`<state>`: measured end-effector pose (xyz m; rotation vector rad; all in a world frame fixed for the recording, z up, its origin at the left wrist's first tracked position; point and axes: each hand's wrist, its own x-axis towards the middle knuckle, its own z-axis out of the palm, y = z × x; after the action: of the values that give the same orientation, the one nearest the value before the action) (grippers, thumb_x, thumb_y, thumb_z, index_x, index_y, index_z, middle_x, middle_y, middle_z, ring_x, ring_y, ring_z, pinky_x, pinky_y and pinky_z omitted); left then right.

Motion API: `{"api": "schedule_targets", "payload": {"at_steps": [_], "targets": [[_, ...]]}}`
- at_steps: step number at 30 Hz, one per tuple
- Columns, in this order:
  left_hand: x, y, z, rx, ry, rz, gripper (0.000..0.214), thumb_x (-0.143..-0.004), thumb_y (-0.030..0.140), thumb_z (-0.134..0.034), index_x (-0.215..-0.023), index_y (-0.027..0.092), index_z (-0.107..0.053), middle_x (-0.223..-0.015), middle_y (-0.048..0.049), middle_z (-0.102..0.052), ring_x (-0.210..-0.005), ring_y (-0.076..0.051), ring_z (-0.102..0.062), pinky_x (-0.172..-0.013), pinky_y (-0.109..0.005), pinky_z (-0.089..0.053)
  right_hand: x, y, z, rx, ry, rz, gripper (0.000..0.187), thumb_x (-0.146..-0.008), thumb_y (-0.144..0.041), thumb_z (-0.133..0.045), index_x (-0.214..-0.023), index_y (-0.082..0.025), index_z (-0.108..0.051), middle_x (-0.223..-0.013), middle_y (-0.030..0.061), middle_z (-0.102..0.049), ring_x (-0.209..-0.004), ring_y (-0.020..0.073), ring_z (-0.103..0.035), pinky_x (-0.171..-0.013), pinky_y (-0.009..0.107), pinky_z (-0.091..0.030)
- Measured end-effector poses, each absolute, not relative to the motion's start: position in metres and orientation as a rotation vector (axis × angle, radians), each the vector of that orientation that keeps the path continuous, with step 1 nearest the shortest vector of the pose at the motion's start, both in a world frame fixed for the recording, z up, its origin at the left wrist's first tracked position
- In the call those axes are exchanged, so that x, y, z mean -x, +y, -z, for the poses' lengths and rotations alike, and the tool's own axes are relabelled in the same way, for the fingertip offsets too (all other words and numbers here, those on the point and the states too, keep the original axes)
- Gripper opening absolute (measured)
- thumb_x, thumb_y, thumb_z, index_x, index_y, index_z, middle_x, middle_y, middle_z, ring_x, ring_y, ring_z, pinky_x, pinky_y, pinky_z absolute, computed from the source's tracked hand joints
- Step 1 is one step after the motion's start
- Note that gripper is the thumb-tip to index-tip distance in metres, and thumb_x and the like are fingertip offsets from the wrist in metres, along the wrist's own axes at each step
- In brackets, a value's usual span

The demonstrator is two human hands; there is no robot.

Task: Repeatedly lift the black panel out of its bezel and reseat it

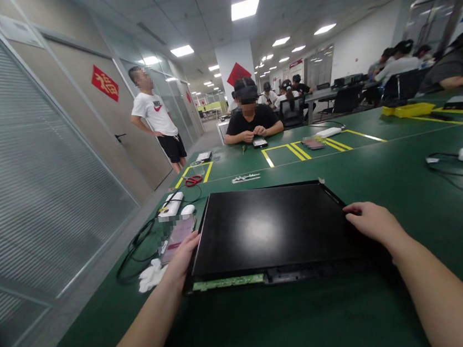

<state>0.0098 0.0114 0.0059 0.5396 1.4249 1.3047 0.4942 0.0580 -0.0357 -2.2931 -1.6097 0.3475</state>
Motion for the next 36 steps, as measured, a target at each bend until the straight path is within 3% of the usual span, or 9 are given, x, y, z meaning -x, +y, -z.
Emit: {"api": "schedule_targets", "payload": {"at_steps": [2,4,11,17,21,26,29,31,36], "targets": [[-0.012,0.009,-0.010,-0.537,1.409,-1.290,0.084,-0.080,0.022,-0.091,-0.153,0.024,-0.049,-0.069,0.0013,-0.074,-0.050,-0.021,-0.071,-0.048,-0.027,-0.054,-0.496,0.060,0.039,2.264,-1.612,-0.314,0.037,-0.085,-0.037,-0.061,-0.109,-0.025,-0.086,-0.118,0.0110,-0.081,-0.108,0.0332,-0.074,-0.086,0.041,-0.058],[-0.013,0.006,-0.013,-0.559,1.382,-1.279,0.094,-0.077,0.024,-0.094,-0.157,0.027,-0.045,-0.071,0.0010,-0.075,-0.050,-0.021,-0.071,-0.047,-0.026,-0.053,-0.498,0.061,0.042,2.242,-1.610,-0.288,0.035,-0.082,-0.038,-0.063,-0.105,-0.026,-0.086,-0.114,0.0104,-0.081,-0.105,0.0333,-0.075,-0.084,0.042,-0.060],[-0.012,0.002,-0.011,-0.651,1.272,-1.250,0.054,-0.087,0.023,-0.083,-0.138,0.017,-0.065,-0.086,-0.0081,-0.082,-0.075,-0.024,-0.080,-0.058,-0.025,-0.058,-0.496,0.060,0.041,2.217,-1.603,-0.279,0.034,-0.079,-0.037,-0.063,-0.102,-0.025,-0.086,-0.110,0.0114,-0.082,-0.100,0.0324,-0.076,-0.082,0.041,-0.060],[-0.011,0.002,-0.006,-0.741,1.246,-1.281,0.056,-0.080,0.035,-0.091,-0.131,0.021,-0.074,-0.108,-0.0095,-0.084,-0.099,-0.028,-0.080,-0.079,-0.032,-0.063,-0.492,0.058,0.036,2.238,-1.618,-0.276,0.034,-0.081,-0.037,-0.062,-0.102,-0.024,-0.085,-0.111,0.0112,-0.082,-0.100,0.0317,-0.076,-0.081,0.039,-0.058],[-0.009,0.003,-0.003,-0.806,1.177,-1.309,0.059,-0.074,0.038,-0.094,-0.128,0.021,-0.077,-0.110,-0.0100,-0.084,-0.104,-0.030,-0.079,-0.086,-0.035,-0.063,-0.491,0.058,0.036,2.249,-1.616,-0.251,0.034,-0.081,-0.037,-0.061,-0.103,-0.024,-0.084,-0.111,0.0108,-0.082,-0.100,0.0319,-0.075,-0.080,0.038,-0.056],[-0.011,0.004,-0.004,-0.792,1.126,-1.343,0.048,-0.075,0.039,-0.089,-0.119,0.020,-0.081,-0.112,-0.0103,-0.083,-0.114,-0.033,-0.076,-0.094,-0.040,-0.062,-0.488,0.057,0.033,2.258,-1.633,-0.290,0.035,-0.083,-0.036,-0.060,-0.105,-0.023,-0.083,-0.112,0.0116,-0.081,-0.101,0.0306,-0.075,-0.083,0.037,-0.056],[-0.012,0.001,-0.005,-0.825,1.057,-1.347,0.057,-0.075,0.043,-0.090,-0.125,0.019,-0.078,-0.122,-0.0115,-0.081,-0.122,-0.035,-0.072,-0.102,-0.041,-0.059,-0.487,0.056,0.031,2.282,-1.633,-0.310,0.037,-0.084,-0.037,-0.060,-0.109,-0.022,-0.083,-0.119,0.0118,-0.079,-0.107,0.0304,-0.074,-0.086,0.036,-0.055],[-0.012,-0.002,-0.006,-0.831,1.049,-1.338,0.069,-0.071,0.037,-0.094,-0.135,0.019,-0.073,-0.127,-0.0114,-0.080,-0.123,-0.034,-0.072,-0.104,-0.039,-0.058,-0.487,0.056,0.031,2.288,-1.629,-0.310,0.039,-0.085,-0.037,-0.059,-0.111,-0.021,-0.082,-0.122,0.0123,-0.079,-0.110,0.0310,-0.073,-0.088,0.036,-0.055],[-0.017,-0.010,-0.011,-0.870,0.990,-1.297,0.089,-0.066,0.030,-0.093,-0.150,0.022,-0.063,-0.124,-0.0109,-0.080,-0.111,-0.034,-0.076,-0.094,-0.039,-0.061,-0.488,0.056,0.033,2.263,-1.611,-0.332,0.039,-0.084,-0.037,-0.060,-0.113,-0.022,-0.082,-0.121,0.0129,-0.079,-0.111,0.0329,-0.073,-0.087,0.038,-0.055]]}}
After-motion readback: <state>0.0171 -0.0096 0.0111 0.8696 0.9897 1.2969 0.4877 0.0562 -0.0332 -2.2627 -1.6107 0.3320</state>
